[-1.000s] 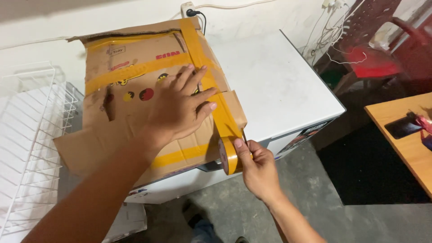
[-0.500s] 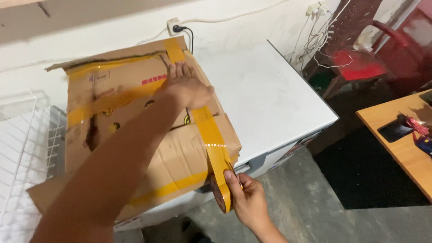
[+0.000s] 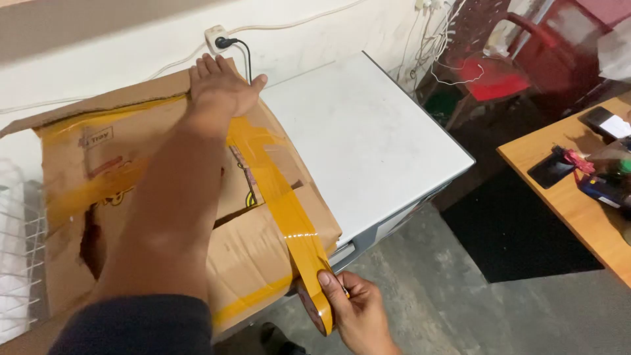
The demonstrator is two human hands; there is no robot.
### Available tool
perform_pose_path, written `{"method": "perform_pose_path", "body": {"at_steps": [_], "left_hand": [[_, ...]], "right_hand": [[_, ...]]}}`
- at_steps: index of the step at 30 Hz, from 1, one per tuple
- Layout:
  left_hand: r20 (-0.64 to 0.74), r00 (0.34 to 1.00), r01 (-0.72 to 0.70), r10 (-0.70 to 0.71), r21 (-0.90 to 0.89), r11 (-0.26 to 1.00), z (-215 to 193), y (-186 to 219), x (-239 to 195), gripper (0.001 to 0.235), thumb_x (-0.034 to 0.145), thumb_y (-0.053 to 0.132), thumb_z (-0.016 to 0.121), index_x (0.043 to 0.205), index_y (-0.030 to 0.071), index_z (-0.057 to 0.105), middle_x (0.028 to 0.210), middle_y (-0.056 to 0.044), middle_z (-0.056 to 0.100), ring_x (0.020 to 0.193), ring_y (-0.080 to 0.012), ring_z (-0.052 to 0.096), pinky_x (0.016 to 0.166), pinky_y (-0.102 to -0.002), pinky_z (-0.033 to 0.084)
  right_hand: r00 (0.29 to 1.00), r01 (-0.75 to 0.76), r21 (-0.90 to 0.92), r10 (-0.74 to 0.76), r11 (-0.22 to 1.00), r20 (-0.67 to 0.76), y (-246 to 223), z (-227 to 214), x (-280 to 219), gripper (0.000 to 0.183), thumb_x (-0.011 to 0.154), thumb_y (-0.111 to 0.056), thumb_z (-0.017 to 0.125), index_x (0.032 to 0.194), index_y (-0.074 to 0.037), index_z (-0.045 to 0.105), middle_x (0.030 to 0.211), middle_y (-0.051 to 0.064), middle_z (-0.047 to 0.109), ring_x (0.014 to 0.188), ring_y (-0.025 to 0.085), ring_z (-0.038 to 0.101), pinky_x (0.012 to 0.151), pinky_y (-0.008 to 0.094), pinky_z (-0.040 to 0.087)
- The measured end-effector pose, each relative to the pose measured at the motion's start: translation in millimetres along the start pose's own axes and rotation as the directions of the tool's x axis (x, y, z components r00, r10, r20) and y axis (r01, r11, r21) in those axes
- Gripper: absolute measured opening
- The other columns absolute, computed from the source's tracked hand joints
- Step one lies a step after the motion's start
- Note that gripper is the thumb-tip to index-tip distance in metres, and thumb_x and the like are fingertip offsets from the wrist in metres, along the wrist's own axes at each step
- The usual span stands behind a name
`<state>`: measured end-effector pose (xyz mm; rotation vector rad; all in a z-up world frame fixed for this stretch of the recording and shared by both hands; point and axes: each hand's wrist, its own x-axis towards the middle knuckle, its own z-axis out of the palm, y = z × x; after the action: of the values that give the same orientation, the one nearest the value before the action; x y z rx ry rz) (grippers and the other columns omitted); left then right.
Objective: Applying packaging tape to secure a cardboard box filled with snack containers.
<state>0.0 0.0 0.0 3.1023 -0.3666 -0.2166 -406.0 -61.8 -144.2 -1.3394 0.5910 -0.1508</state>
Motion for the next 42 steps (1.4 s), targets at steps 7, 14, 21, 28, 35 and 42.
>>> {"method": "perform_pose_path", "body": {"at_steps": [7,14,21,28,35,42], "left_hand": [[0.028,0.984,-0.174,0.175,-0.047,0.984,-21.3,6.5,-96.7,0.106,0.091,0.079,0.031,0.161,0.004,0.003,0.167,-0.024,0.001,0.157,-0.0392,-0.003,0.124,-0.053,0.004],[-0.541,0.834,-0.403,0.113,-0.456,0.793,61.4,17.6,-357.5,0.029,0.092,0.036,0.073,0.096,0.009,0.062,0.09,-0.009,0.065,0.086,-0.0304,0.066,0.079,-0.046,0.051],[-0.604,0.779,-0.459,-0.166,-0.731,0.505,156.8,49.9,-387.8,0.055,0.085,0.025,0.076,0.126,-0.003,0.053,0.116,-0.022,0.059,0.109,-0.0401,0.057,0.094,-0.049,0.047],[-0.549,0.753,-0.344,-0.363,-0.799,0.494,181.3,75.5,-383.5,0.038,0.089,0.022,0.072,0.117,-0.001,0.06,0.119,-0.023,0.06,0.115,-0.0416,0.056,0.1,-0.05,0.045],[-0.327,0.861,-0.243,-0.39,-0.937,0.25,176.1,78.5,-380.8,0.038,0.089,0.027,0.071,0.115,0.001,0.064,0.108,-0.018,0.068,0.102,-0.0312,0.065,0.089,-0.041,0.051],[0.034,0.963,-0.037,-0.268,-0.966,-0.256,195.3,80.0,-373.6,0.026,0.095,0.026,0.064,0.112,0.007,0.067,0.1,-0.004,0.073,0.089,-0.0131,0.065,0.079,-0.03,0.052]], "right_hand": [[0.967,0.23,0.07,-0.237,0.971,0.099,33.4,-12.9,-1.9,0.034,0.098,-0.029,0.065,0.075,-0.004,0.063,0.062,-0.003,0.061,0.055,0.005,0.05,0.049,0.025,0.042],[0.942,0.306,0.041,-0.308,0.951,0.135,42.6,-17.8,5.7,0.041,0.107,-0.029,0.061,0.075,-0.004,0.054,0.065,-0.005,0.054,0.059,0.003,0.042,0.05,0.024,0.038],[0.915,0.345,0.159,-0.37,0.925,0.163,74.2,-31.3,20.2,0.05,0.111,-0.045,0.04,0.091,-0.004,0.06,0.079,-0.003,0.055,0.069,0.006,0.046,0.058,0.025,0.038],[0.875,0.412,0.116,-0.428,0.904,0.224,42.7,-36.8,1.8,0.038,0.107,-0.038,0.04,0.103,-0.007,0.06,0.086,-0.004,0.057,0.073,0.006,0.047,0.063,0.024,0.039],[0.914,0.287,0.259,-0.345,0.922,0.215,29.5,-46.3,-1.6,0.022,0.11,-0.026,0.049,0.11,-0.005,0.055,0.084,-0.002,0.061,0.069,0.006,0.052,0.059,0.024,0.045],[0.442,0.851,-0.478,-0.789,0.219,0.426,-70.2,-67.4,-19.3,0.015,0.099,-0.018,0.065,0.111,-0.009,0.067,0.087,0.0,0.069,0.079,0.015,0.065,0.067,0.029,0.051]]}}
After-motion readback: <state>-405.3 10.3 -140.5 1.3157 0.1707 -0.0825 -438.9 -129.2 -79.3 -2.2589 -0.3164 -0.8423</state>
